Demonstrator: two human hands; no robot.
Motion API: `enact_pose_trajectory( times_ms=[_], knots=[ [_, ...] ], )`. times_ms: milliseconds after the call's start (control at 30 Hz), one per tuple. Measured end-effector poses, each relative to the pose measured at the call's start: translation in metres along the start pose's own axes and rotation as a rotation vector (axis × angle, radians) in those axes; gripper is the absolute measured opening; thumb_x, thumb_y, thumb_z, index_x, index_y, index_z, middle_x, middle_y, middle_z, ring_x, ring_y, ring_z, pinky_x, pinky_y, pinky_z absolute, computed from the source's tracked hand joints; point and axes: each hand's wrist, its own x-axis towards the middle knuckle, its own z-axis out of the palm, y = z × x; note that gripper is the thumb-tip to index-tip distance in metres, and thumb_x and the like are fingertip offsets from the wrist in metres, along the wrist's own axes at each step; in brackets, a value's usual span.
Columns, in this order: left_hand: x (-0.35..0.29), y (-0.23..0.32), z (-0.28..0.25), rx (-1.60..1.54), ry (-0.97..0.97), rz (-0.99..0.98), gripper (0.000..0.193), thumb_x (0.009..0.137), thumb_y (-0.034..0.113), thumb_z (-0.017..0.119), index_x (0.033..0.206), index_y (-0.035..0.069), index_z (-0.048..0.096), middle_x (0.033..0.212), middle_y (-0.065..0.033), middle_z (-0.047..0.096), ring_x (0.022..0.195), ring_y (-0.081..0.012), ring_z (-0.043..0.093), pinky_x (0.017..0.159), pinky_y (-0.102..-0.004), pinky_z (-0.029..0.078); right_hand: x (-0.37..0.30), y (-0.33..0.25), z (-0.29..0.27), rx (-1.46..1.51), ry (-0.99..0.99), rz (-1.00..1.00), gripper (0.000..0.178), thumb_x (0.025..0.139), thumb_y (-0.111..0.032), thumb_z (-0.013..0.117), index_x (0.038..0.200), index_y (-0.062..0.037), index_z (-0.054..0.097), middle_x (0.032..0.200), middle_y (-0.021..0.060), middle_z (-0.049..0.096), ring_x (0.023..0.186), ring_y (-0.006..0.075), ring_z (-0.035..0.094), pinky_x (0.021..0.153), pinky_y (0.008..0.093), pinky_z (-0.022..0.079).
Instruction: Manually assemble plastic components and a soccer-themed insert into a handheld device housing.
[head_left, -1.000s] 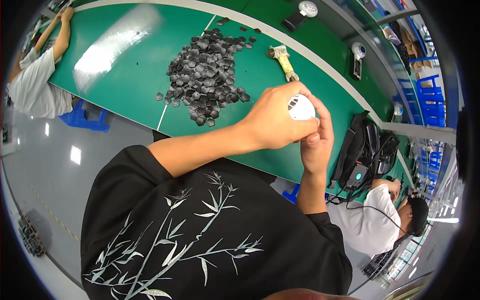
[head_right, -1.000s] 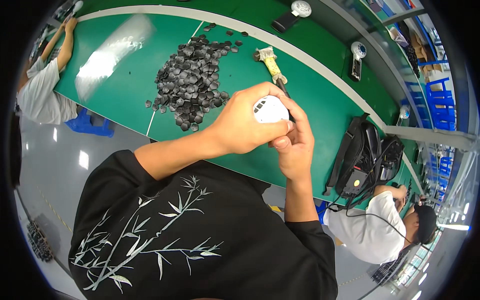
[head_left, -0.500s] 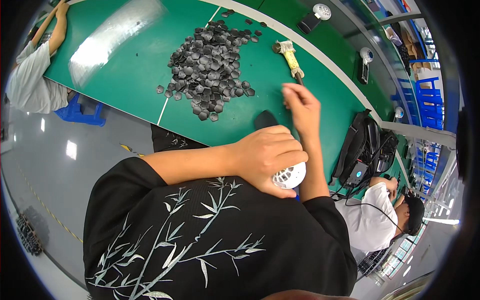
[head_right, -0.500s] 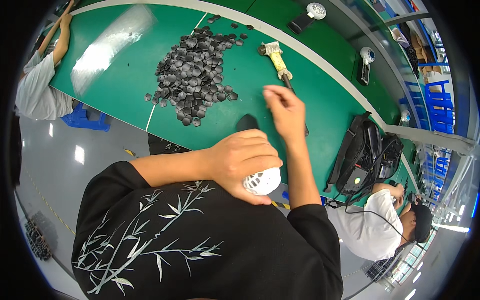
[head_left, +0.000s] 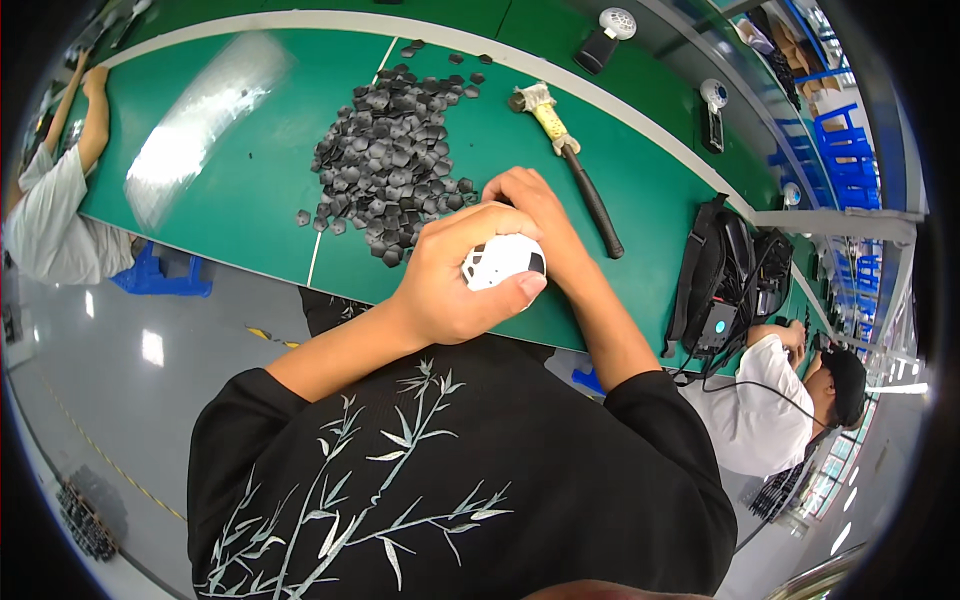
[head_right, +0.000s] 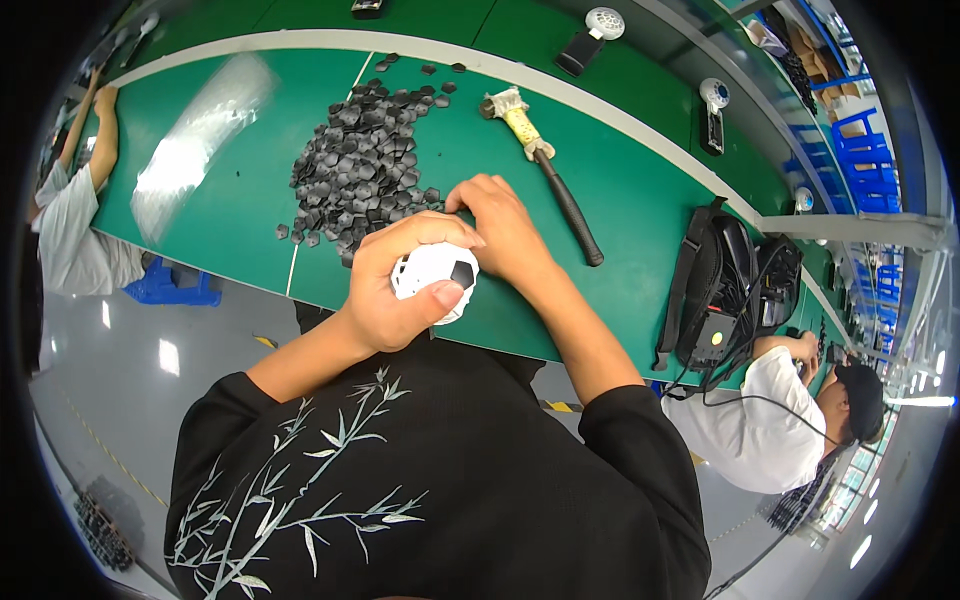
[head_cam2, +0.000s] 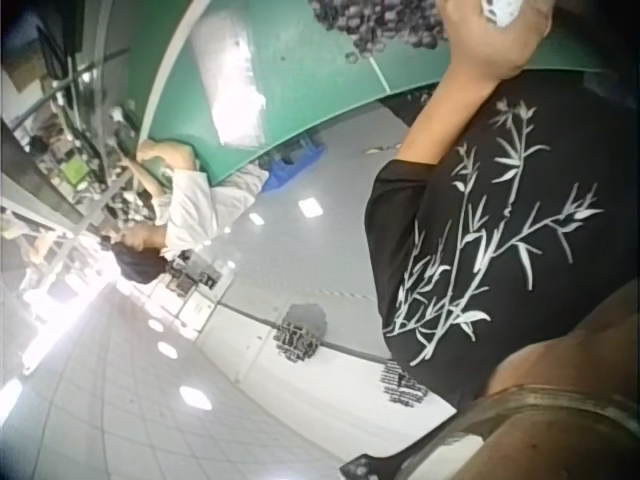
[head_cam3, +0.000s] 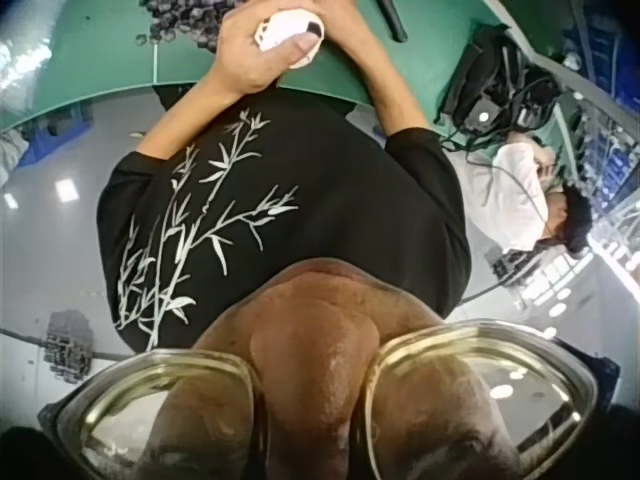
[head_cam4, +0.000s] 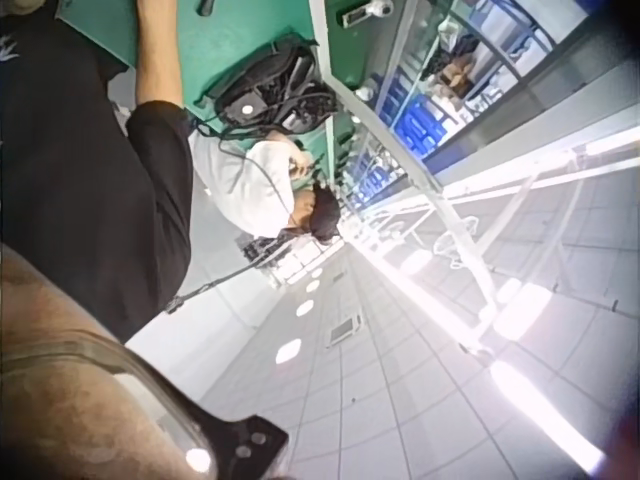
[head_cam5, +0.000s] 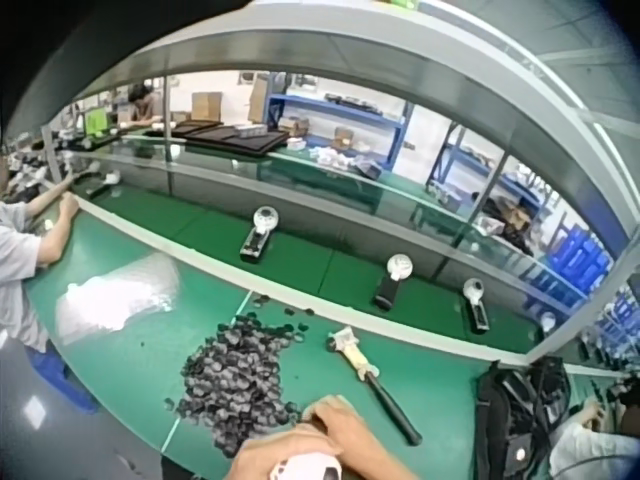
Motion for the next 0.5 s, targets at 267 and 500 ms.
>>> enact_pose_trajectory(
  times_ms=[267, 500],
  knots=[
    [0.002, -0.026, 0.01, -0.398, 0.013, -0.212, 0.036, 0.088, 0.023, 0.058, 0.115, -0.001, 0.054, 0.102, -0.017, 0.064, 0.075, -0.0261, 0.064, 0.063, -0.0311, 0.054, -0.02, -0.001, -0.004, 0.481, 0.023, 0.369, 0.008, 0.086, 0.0, 0.063, 0.093, -0.0034, 0.064, 0.086, 0.0056, 0.066, 0.076, 0.015, 0.058, 0.071, 0.0259, 0.048],
    [0.006, -0.038, 0.009, -0.903, 0.225, -0.529, 0.033, 0.095, 0.022, 0.052, 0.121, 0.001, 0.051, 0.085, -0.0116, 0.062, 0.077, -0.0187, 0.061, 0.062, -0.0271, 0.05, -0.035, -0.011, -0.017, 0.894, 0.316, 0.543, 0.006, 0.088, 0.003, 0.062, 0.093, -0.0004, 0.064, 0.09, 0.0104, 0.068, 0.075, 0.0133, 0.062, 0.07, 0.0223, 0.05]
  ],
)
